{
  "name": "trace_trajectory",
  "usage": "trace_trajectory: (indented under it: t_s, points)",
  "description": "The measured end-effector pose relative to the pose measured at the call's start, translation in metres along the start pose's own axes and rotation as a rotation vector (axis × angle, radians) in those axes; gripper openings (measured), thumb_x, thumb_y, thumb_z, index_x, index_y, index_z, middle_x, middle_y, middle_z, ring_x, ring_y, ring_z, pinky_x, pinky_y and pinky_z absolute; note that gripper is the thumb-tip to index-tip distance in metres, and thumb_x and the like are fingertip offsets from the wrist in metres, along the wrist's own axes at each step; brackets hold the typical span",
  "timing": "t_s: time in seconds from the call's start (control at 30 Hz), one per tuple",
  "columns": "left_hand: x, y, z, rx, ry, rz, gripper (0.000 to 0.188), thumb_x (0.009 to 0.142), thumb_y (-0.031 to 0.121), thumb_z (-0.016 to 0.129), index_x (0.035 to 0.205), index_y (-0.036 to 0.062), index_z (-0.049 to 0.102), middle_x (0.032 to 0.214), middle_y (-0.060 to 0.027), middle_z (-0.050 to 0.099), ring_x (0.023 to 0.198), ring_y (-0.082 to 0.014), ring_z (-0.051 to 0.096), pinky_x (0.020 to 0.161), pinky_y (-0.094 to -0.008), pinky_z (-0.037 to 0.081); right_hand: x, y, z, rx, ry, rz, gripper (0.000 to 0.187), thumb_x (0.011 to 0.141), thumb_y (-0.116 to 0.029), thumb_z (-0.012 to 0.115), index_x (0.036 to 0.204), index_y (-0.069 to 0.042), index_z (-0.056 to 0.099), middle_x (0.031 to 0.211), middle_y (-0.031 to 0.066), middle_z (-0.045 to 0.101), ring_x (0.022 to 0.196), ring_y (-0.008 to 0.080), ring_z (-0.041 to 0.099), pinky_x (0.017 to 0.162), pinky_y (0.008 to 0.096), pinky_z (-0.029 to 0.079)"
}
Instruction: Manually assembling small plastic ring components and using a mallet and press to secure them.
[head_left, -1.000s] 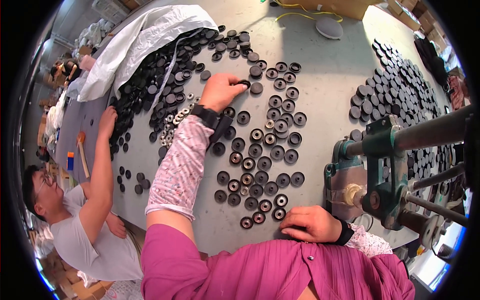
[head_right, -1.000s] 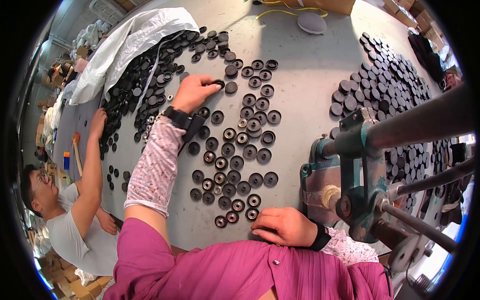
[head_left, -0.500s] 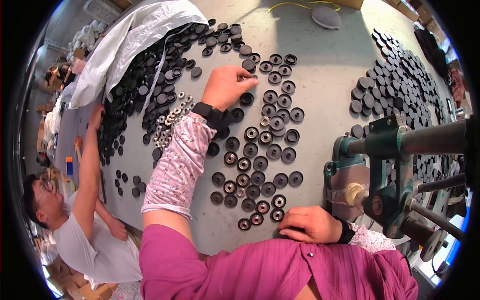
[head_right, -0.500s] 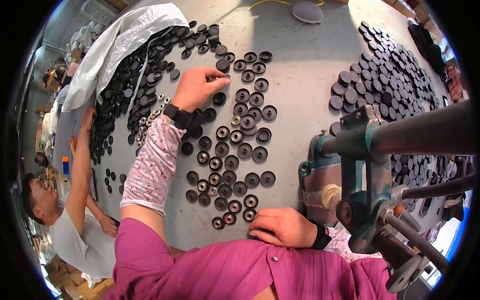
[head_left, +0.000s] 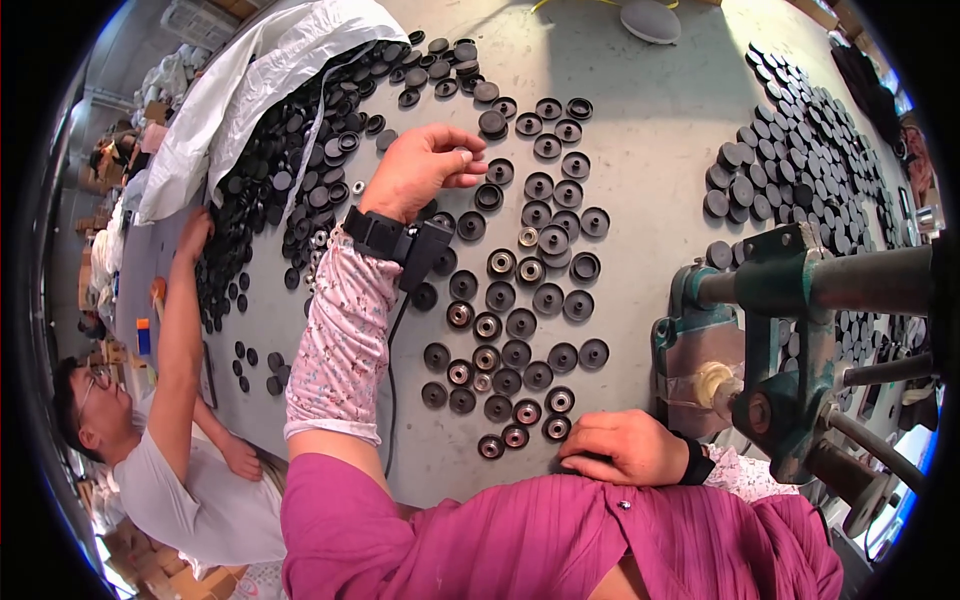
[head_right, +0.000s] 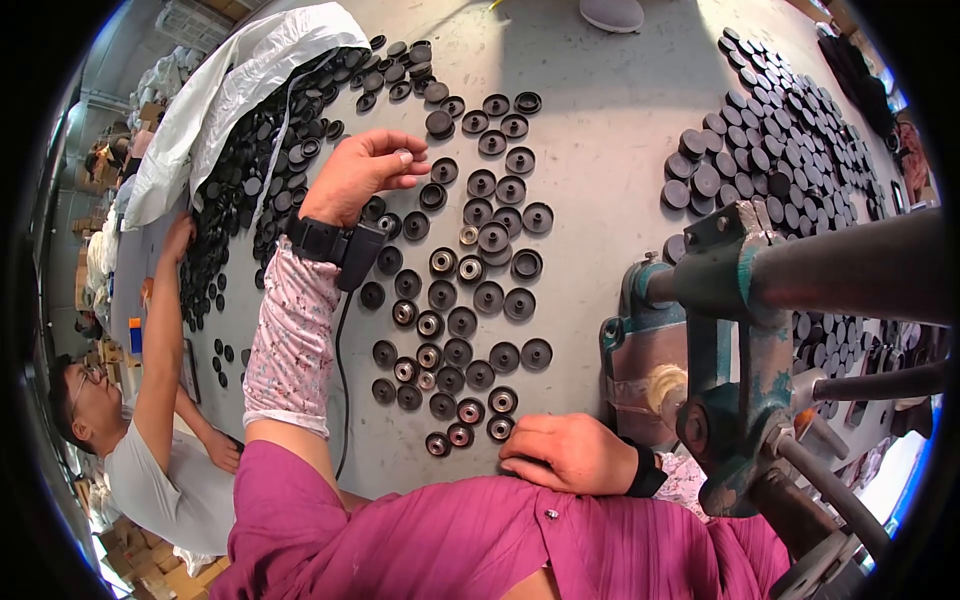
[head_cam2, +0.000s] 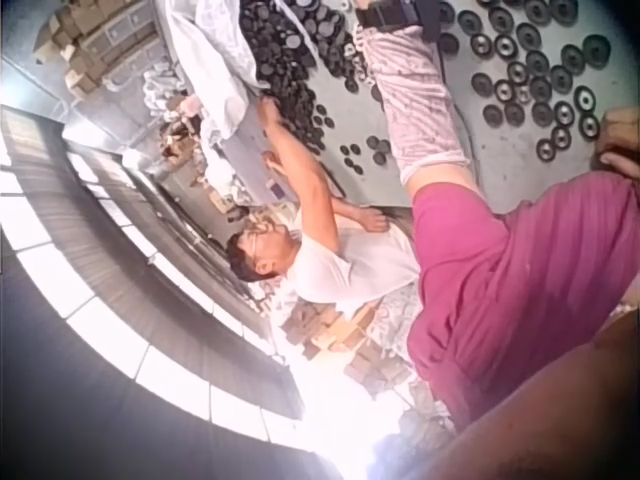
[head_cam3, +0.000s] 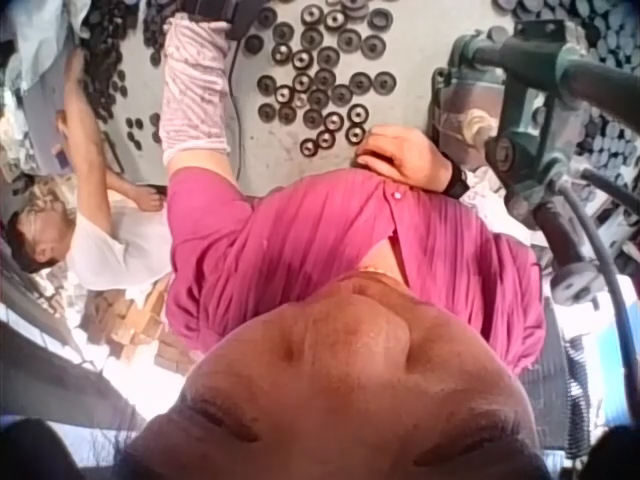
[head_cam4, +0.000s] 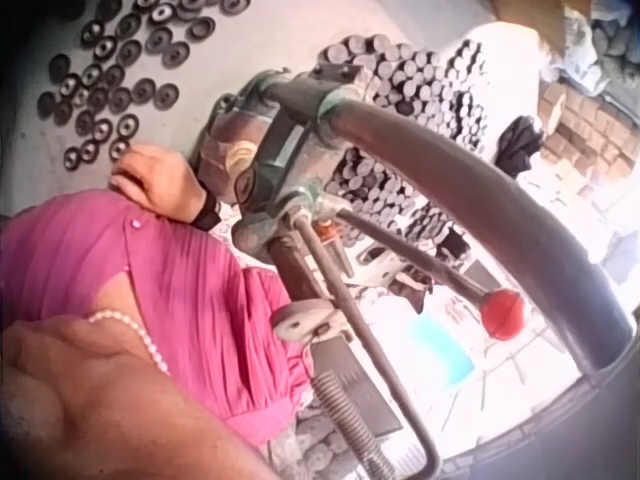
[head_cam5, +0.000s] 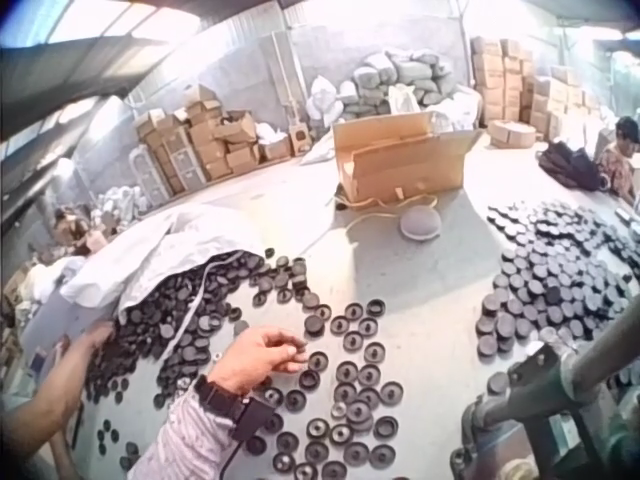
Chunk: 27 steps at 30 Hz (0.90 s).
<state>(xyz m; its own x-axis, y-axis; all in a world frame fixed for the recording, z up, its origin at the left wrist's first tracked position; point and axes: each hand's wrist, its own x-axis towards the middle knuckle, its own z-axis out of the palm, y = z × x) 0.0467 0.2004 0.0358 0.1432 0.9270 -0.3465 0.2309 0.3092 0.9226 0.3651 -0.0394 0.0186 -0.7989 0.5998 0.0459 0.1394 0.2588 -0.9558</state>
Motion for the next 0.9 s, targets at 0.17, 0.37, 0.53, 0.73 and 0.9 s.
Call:
trace_trajectory:
  t_s: [0.17,0.37,0.53,0.73,0.9]
  points:
    - [-0.013,-0.006,-0.004,0.096,-0.046,-0.023,0.03,0.102,0.005,0.063,0.13,-0.0028,0.069,0.116,-0.0107,0.073,0.097,-0.0161,0.074,0.087,-0.0261,0.062,0.0,-0.001,0.001,0.006,0.013,-0.005,0.014,0.095,-0.018,0.073,0.104,-0.008,0.071,0.093,0.0093,0.067,0.082,0.0308,0.069,0.07,0.0403,0.057]
    - [-0.021,-0.009,0.003,0.202,-0.035,-0.05,0.027,0.094,0.012,0.077,0.12,0.0025,0.077,0.101,-0.0043,0.077,0.086,-0.0104,0.071,0.076,-0.0222,0.058,0.0,-0.001,0.0,0.009,0.01,-0.001,0.014,0.095,-0.017,0.073,0.105,-0.008,0.071,0.093,0.0093,0.066,0.082,0.0308,0.069,0.071,0.0401,0.058]
    - [-0.017,-0.02,0.011,0.131,-0.022,-0.081,0.024,0.094,0.015,0.079,0.115,0.0034,0.08,0.098,-0.0031,0.078,0.079,-0.008,0.069,0.071,-0.0217,0.056,0.0,0.0,0.0,0.025,0.006,0.005,0.013,0.096,-0.017,0.073,0.105,-0.008,0.071,0.094,0.0091,0.067,0.083,0.0307,0.069,0.071,0.0399,0.058]
    - [-0.015,-0.018,0.012,0.104,0.013,-0.154,0.024,0.094,0.015,0.079,0.114,0.0032,0.079,0.096,-0.0014,0.076,0.077,-0.0073,0.067,0.068,-0.0222,0.056,0.0,0.002,0.0,0.034,0.006,0.001,0.013,0.096,-0.017,0.073,0.104,-0.007,0.071,0.095,0.0092,0.067,0.083,0.0307,0.069,0.071,0.0399,0.057]
    - [-0.015,-0.021,0.013,0.114,-0.018,-0.097,0.024,0.092,0.013,0.081,0.113,0.0042,0.077,0.094,0.0004,0.073,0.075,-0.0068,0.066,0.065,-0.0212,0.055,0.0,0.001,0.0,0.029,0.006,0.012,0.013,0.096,-0.017,0.073,0.104,-0.007,0.071,0.095,0.0092,0.067,0.082,0.0308,0.069,0.071,0.0399,0.058]
